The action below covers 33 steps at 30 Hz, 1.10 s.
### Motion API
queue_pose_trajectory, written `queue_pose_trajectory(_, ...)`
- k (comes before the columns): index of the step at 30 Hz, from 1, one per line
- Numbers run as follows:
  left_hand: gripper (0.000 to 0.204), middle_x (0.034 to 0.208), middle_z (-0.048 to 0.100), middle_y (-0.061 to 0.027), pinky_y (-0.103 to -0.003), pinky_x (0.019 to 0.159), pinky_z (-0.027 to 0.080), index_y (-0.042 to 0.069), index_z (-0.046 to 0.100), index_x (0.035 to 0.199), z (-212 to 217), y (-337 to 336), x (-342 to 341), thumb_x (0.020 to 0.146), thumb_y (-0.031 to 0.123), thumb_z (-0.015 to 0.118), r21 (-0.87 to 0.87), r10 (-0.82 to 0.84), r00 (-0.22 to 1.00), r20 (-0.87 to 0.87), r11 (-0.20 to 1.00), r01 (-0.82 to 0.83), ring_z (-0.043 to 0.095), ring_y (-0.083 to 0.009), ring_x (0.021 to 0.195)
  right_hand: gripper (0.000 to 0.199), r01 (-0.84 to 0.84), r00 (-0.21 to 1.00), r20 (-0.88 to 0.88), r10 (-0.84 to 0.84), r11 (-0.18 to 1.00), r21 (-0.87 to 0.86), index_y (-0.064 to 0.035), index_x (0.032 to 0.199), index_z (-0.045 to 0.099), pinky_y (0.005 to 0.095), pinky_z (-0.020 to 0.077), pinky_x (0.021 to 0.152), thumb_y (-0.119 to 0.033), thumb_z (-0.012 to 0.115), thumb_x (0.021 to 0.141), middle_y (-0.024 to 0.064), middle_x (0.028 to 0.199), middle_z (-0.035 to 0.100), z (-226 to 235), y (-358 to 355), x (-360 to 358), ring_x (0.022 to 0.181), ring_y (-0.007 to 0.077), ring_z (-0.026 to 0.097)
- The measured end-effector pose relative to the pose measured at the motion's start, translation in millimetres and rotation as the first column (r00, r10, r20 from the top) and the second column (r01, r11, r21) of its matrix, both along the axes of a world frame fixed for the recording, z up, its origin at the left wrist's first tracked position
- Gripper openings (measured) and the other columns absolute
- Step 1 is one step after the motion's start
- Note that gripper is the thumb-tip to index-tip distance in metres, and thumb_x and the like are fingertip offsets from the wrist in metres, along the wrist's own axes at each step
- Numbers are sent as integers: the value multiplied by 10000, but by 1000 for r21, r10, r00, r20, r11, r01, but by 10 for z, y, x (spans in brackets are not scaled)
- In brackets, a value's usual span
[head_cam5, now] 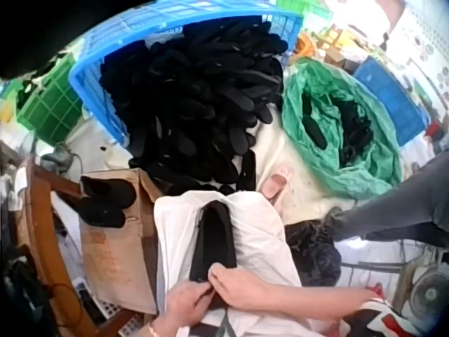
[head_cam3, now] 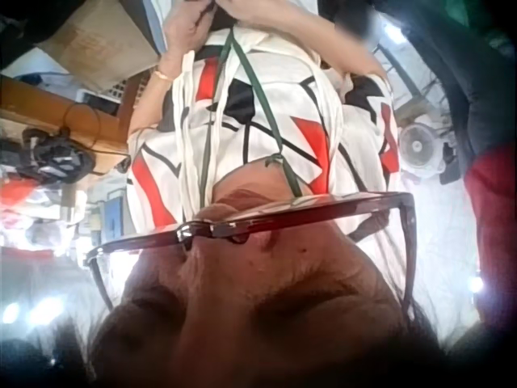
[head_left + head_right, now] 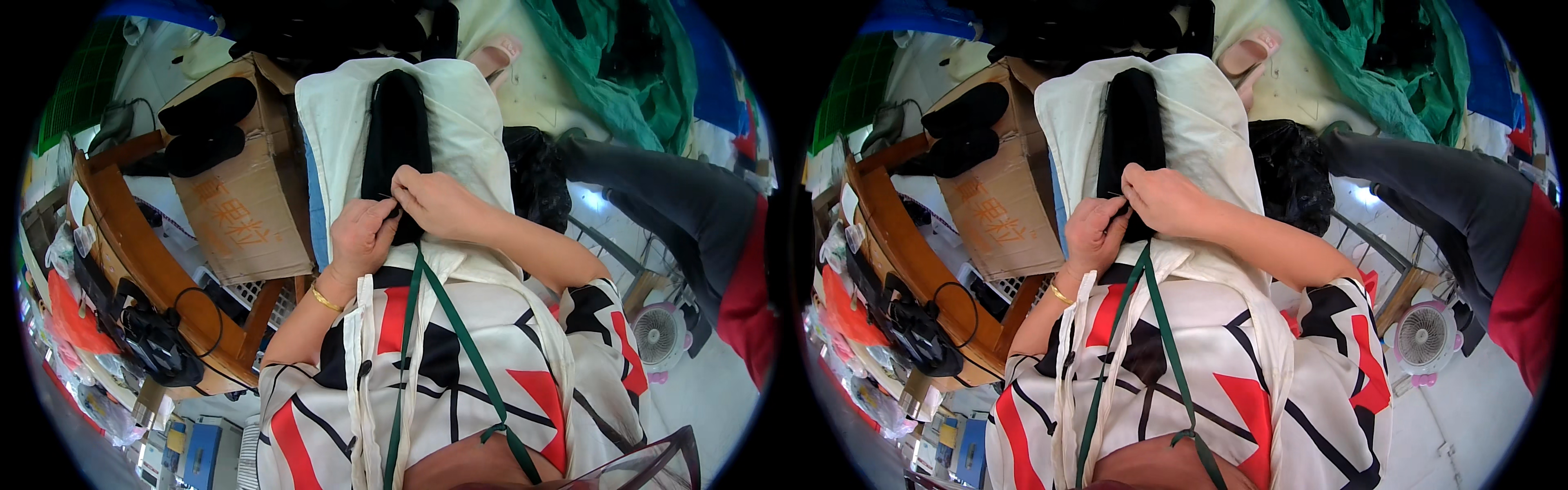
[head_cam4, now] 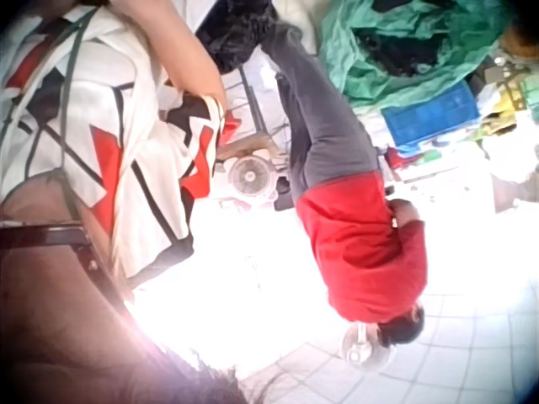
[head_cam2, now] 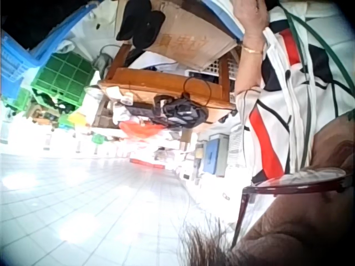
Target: The person is sitting on the floor in a workshop, sewing a black shoe with a needle and thread. They repeatedly insert the needle into the shoe's sole and pull the thread through to stitch it. The person handles the shoe and thread by hand, occasionally adjusting the shoe's position on their lap.
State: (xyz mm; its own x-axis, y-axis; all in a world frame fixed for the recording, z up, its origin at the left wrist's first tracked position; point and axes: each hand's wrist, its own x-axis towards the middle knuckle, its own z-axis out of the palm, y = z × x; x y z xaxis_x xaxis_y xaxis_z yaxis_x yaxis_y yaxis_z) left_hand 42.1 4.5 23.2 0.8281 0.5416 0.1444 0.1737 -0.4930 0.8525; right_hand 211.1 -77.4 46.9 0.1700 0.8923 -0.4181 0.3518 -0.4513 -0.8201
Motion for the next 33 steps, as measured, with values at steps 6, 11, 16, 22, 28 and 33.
queue_pose_trajectory(6,346,804,611,-88,-378,599,489,65,662,1016,31,19,-10,689,-21,736,50,-14,1000,-4,999,14,589,-293,710,102,-110,986,140,87,980,166,-85,868,617,424,498,647,-177,586,900,109,832,636,162,140,226,764,341,634)
queue_pose_trajectory(11,319,811,614,-93,-379,602,491,54,666,986,8,48,-17,684,-20,735,60,-46,999,28,997,44,593,-295,717,70,-149,973,197,117,976,157,-90,889,610,404,506,645,-159,598,888,91,871,609,32,137,98,772,322,627)
queue_pose_trajectory(16,284,802,620,-102,-381,605,494,42,677,964,-56,47,13,692,-14,739,84,-109,992,64,991,104,597,-293,714,84,-85,973,230,-1,929,360,-81,876,572,405,505,633,-161,594,892,99,886,603,86,421,-87,779,325,629)
queue_pose_trajectory(22,264,790,631,-99,-371,602,497,40,676,971,20,25,-13,721,-10,748,-90,-16,998,-53,996,11,602,-286,692,252,127,837,-478,-268,943,-306,-64,866,509,297,455,445,-275,508,1003,70,711,620,230,536,226,538,164,618)
queue_pose_trajectory(28,216,748,614,-103,-333,566,450,33,684,977,17,28,1,773,-12,739,-79,-35,998,54,996,39,573,-254,646,243,428,649,-734,-200,894,135,-67,848,519,223,361,411,-264,543,989,18,646,561,753,804,693,462,84,477)
queue_pose_trajectory(33,277,781,643,-91,-347,558,482,49,665,981,51,90,18,726,-21,747,-18,-126,991,38,992,127,599,-266,658,87,414,491,-828,270,764,495,-42,932,524,189,401,474,-115,537,977,-20,665,492,1417,876,1595,535,76,458)
